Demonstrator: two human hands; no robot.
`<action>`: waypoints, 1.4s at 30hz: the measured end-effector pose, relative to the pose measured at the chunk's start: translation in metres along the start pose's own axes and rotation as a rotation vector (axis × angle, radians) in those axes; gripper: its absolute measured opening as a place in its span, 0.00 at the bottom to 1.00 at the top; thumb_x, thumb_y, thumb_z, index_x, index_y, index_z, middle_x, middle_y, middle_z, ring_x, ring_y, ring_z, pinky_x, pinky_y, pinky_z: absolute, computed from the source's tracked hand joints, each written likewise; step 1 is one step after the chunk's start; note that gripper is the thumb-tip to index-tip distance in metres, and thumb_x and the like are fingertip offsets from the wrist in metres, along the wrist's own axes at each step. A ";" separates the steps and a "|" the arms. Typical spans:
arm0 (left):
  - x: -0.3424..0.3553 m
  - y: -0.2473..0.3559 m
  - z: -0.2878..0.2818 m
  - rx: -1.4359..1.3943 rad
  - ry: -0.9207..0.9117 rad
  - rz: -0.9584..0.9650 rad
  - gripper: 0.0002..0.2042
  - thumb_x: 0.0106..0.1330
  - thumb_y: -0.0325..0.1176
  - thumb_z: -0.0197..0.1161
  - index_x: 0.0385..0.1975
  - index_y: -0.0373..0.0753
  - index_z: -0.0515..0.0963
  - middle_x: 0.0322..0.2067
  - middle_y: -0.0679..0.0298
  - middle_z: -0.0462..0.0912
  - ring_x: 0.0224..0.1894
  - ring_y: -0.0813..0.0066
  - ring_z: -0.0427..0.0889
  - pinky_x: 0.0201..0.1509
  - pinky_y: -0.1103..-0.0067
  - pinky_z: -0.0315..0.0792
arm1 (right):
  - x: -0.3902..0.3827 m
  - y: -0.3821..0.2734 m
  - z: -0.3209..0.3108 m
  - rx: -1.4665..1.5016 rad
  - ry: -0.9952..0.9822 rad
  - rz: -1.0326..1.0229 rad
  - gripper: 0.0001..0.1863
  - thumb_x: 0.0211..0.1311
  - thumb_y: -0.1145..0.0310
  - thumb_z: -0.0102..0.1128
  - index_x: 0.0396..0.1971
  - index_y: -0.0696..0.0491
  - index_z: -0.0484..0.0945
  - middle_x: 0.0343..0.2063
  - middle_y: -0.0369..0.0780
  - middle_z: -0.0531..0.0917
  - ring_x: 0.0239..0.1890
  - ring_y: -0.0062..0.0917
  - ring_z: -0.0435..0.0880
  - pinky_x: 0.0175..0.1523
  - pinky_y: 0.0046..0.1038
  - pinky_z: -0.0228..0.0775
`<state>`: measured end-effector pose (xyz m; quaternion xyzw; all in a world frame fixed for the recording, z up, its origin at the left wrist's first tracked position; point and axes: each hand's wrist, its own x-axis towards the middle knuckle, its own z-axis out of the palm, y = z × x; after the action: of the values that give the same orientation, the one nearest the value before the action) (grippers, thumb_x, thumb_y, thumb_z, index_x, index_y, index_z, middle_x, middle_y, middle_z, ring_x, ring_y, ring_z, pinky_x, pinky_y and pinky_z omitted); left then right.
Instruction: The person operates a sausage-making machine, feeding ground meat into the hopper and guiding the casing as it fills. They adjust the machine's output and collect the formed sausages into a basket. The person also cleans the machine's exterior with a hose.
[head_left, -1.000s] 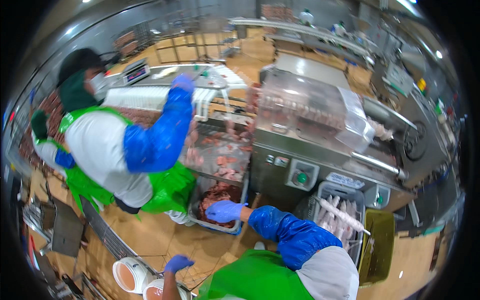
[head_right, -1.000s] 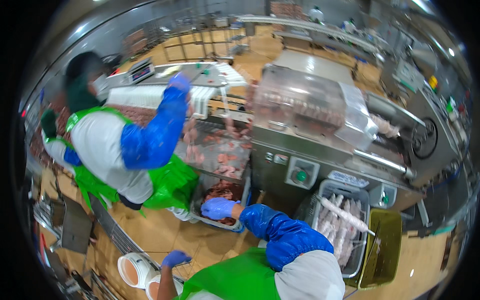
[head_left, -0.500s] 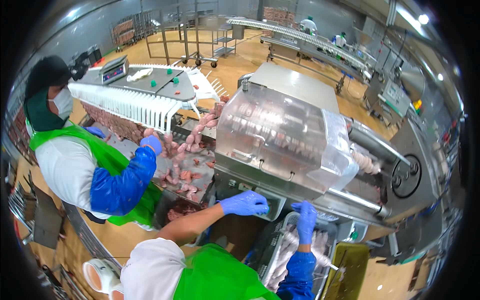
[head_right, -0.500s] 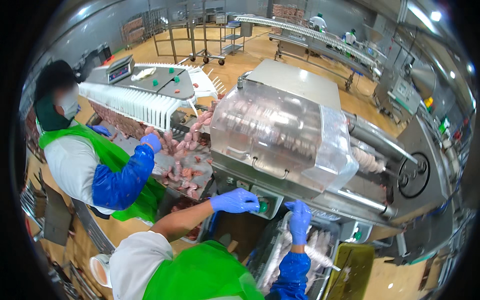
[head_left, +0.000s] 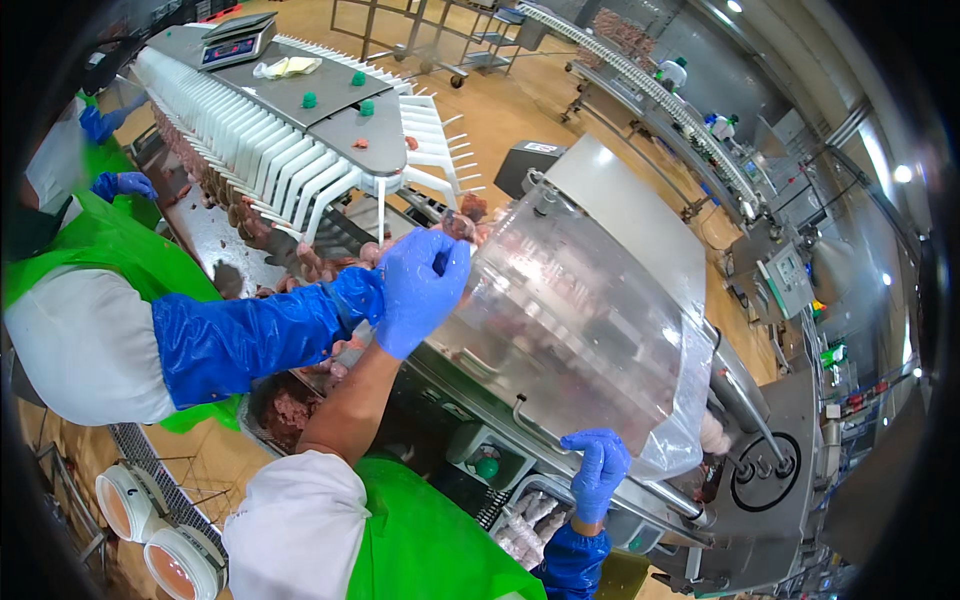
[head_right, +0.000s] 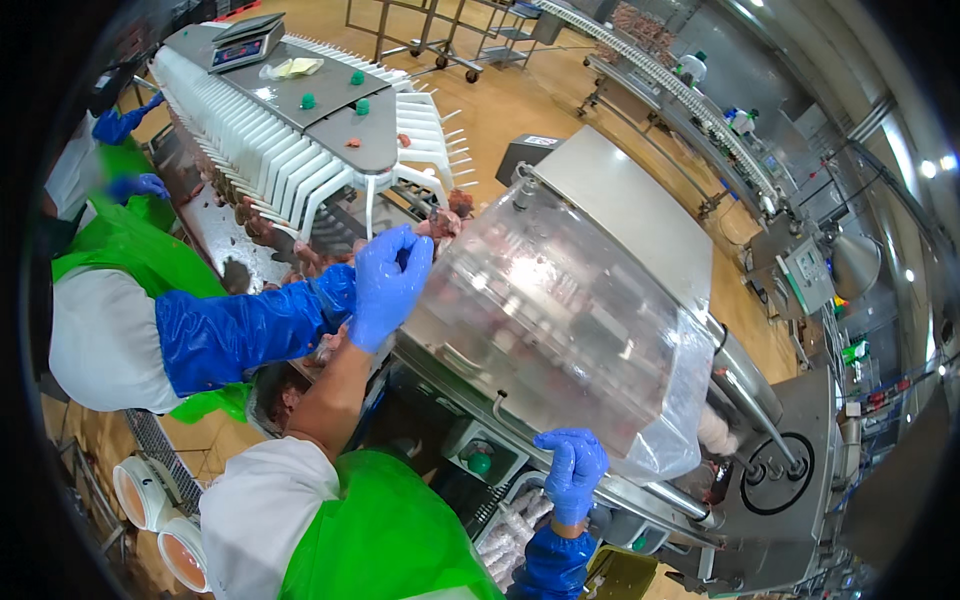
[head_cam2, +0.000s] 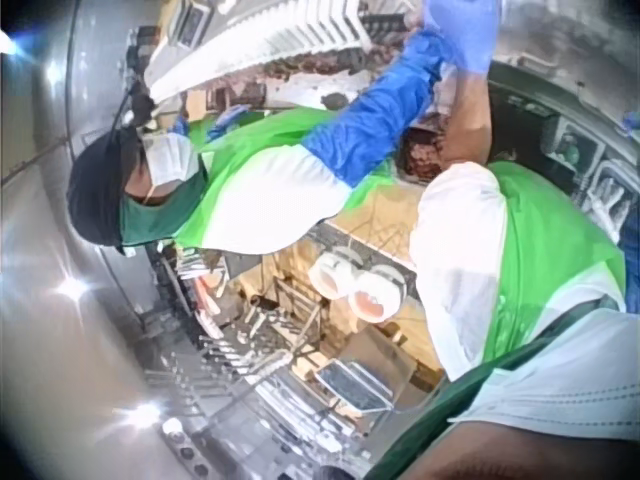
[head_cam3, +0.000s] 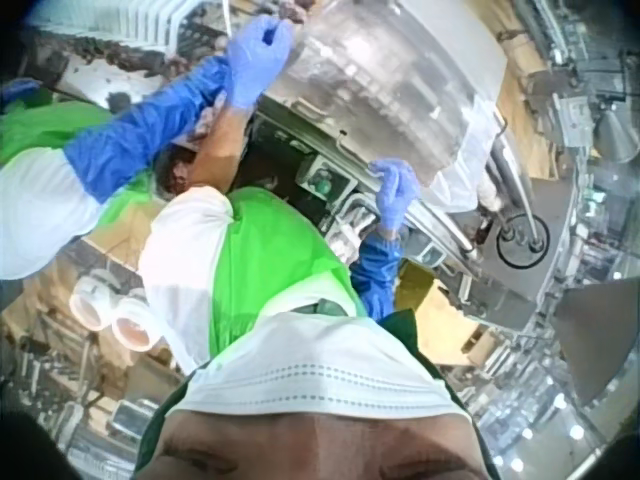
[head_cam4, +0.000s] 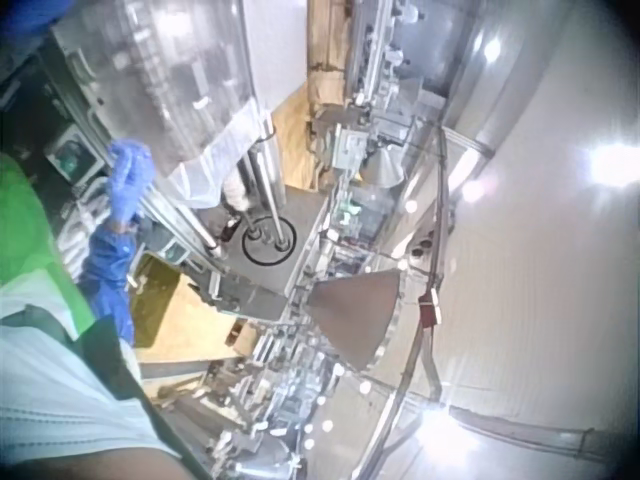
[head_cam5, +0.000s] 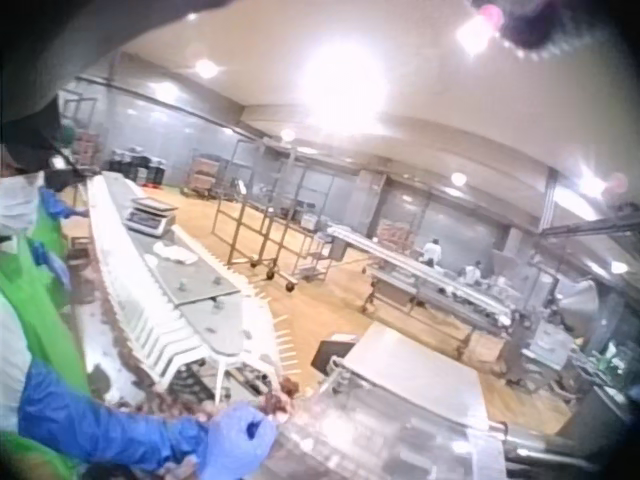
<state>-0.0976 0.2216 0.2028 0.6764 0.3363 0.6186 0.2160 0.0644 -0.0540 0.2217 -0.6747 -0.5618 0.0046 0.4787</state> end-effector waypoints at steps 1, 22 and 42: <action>0.000 -0.003 -0.003 -0.001 0.015 0.043 0.05 0.56 0.25 0.59 0.20 0.32 0.73 0.16 0.62 0.73 0.20 0.81 0.70 0.30 0.81 0.69 | 0.006 0.000 0.004 0.000 -0.019 -0.015 0.15 0.56 0.71 0.45 0.15 0.57 0.78 0.19 0.40 0.81 0.25 0.28 0.77 0.32 0.27 0.67; 0.010 -0.065 0.021 0.750 -0.610 -0.265 0.18 0.55 0.45 0.54 0.32 0.35 0.78 0.37 0.49 0.78 0.42 0.55 0.77 0.45 0.65 0.71 | 0.026 0.023 0.017 0.075 -0.036 -0.143 0.08 0.53 0.75 0.51 0.20 0.54 0.78 0.20 0.40 0.80 0.23 0.30 0.78 0.29 0.27 0.68; -0.182 -0.268 -0.009 0.801 -1.748 -0.193 0.16 0.53 0.41 0.54 0.36 0.40 0.80 0.39 0.53 0.80 0.41 0.55 0.79 0.46 0.67 0.72 | 0.024 0.031 0.010 0.036 -0.009 -0.192 0.04 0.49 0.77 0.54 0.23 0.55 0.79 0.23 0.42 0.81 0.26 0.33 0.80 0.32 0.30 0.73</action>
<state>-0.1579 0.2714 -0.1111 0.8909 0.2969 -0.2842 0.1932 0.0908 -0.0265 0.2086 -0.6093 -0.6258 -0.0282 0.4862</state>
